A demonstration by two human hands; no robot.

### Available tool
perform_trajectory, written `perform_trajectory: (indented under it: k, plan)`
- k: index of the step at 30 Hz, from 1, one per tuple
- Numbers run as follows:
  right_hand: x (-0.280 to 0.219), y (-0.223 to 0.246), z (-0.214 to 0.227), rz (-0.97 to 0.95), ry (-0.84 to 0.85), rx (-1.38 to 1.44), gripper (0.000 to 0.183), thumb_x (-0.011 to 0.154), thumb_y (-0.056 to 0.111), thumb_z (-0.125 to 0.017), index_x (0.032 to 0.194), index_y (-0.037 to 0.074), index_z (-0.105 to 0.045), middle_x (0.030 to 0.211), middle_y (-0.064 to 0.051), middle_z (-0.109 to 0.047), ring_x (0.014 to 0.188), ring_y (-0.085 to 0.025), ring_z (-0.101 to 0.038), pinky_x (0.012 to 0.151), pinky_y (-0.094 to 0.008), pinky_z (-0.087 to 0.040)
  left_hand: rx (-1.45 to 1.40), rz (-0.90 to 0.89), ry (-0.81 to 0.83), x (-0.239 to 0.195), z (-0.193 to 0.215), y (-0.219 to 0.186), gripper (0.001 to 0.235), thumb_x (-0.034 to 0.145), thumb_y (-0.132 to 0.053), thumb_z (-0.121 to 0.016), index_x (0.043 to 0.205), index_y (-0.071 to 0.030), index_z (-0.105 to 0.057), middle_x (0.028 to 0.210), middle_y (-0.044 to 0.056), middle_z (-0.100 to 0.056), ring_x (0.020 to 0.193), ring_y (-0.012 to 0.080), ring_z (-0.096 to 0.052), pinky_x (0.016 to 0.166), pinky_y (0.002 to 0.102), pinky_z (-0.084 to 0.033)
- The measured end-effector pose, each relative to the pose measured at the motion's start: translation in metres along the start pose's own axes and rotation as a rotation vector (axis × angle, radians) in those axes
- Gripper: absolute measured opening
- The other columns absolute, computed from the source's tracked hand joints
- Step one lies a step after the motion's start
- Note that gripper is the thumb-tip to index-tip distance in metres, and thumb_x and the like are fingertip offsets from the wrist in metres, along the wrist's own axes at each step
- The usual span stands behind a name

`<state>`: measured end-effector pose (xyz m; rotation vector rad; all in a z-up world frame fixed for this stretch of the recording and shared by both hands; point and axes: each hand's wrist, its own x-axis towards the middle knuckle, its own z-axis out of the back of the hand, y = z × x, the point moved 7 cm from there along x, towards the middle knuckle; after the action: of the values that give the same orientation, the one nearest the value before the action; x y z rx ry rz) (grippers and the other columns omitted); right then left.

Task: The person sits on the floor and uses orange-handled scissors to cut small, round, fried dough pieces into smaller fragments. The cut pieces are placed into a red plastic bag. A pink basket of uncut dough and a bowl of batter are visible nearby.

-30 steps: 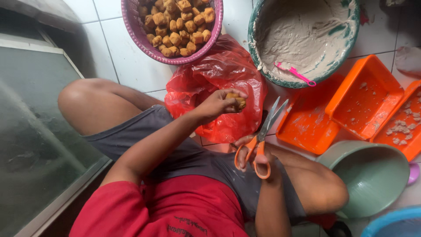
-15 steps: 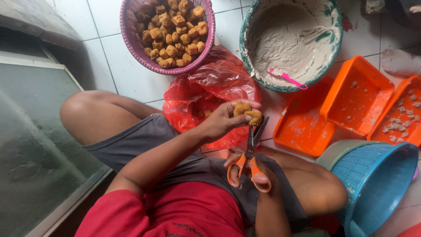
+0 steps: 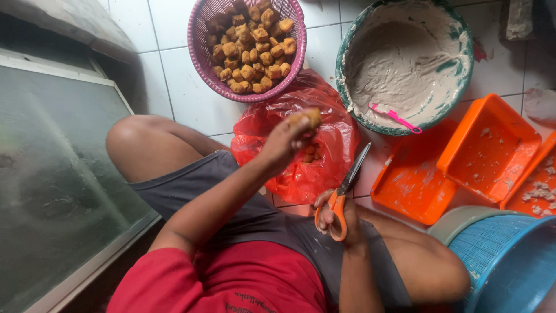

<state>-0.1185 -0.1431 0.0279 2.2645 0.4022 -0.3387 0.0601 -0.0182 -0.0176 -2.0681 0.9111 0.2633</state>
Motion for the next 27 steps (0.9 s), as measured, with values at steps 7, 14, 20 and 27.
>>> perform_trajectory:
  k: [7,14,20,27]
  plan:
    - [0.003,0.008,-0.028,-0.126,0.105,-0.082,0.036,0.088,0.02,-0.078,0.104,-0.007,-0.061,0.059,-0.009,-0.06,0.046,-0.016,-0.055,0.043,-0.03,-0.048,-0.124,-0.186,-0.215,0.025,0.048,-0.061,0.057,0.113,-0.042,-0.045,0.162,-0.013,-0.042,0.109,-0.005,-0.047,0.101,0.0093,-0.045,0.092,0.031,-0.039]
    - [0.0,0.025,-0.077,-0.156,0.408,-0.044,0.089,0.085,0.065,-0.078,0.132,-0.005,-0.051,0.084,-0.005,-0.063,0.079,-0.016,-0.061,0.071,-0.028,-0.048,-0.157,0.075,0.06,-0.013,-0.022,-0.009,0.046,0.101,-0.04,-0.065,0.138,-0.014,-0.057,0.121,-0.002,-0.067,0.113,0.0082,-0.063,0.098,0.03,-0.049]
    - [-0.005,0.035,-0.085,-0.175,0.393,-0.129,0.095,0.081,0.067,-0.079,0.131,-0.009,-0.05,0.084,-0.007,-0.063,0.08,-0.019,-0.062,0.07,-0.031,-0.047,-0.037,0.099,0.154,-0.032,-0.049,-0.008,0.043,0.097,-0.042,-0.066,0.129,-0.012,-0.064,0.116,-0.002,-0.07,0.107,0.008,-0.064,0.097,0.028,-0.053]
    - [-0.015,0.038,-0.081,-0.209,0.441,-0.21,0.106,0.075,0.078,-0.077,0.134,-0.007,-0.052,0.089,-0.004,-0.064,0.086,-0.015,-0.062,0.075,-0.028,-0.045,0.109,-0.018,0.312,-0.053,-0.072,-0.028,0.027,0.105,-0.034,-0.069,0.108,-0.008,-0.069,0.101,-0.003,-0.064,0.097,0.0064,-0.056,0.095,0.026,-0.046]
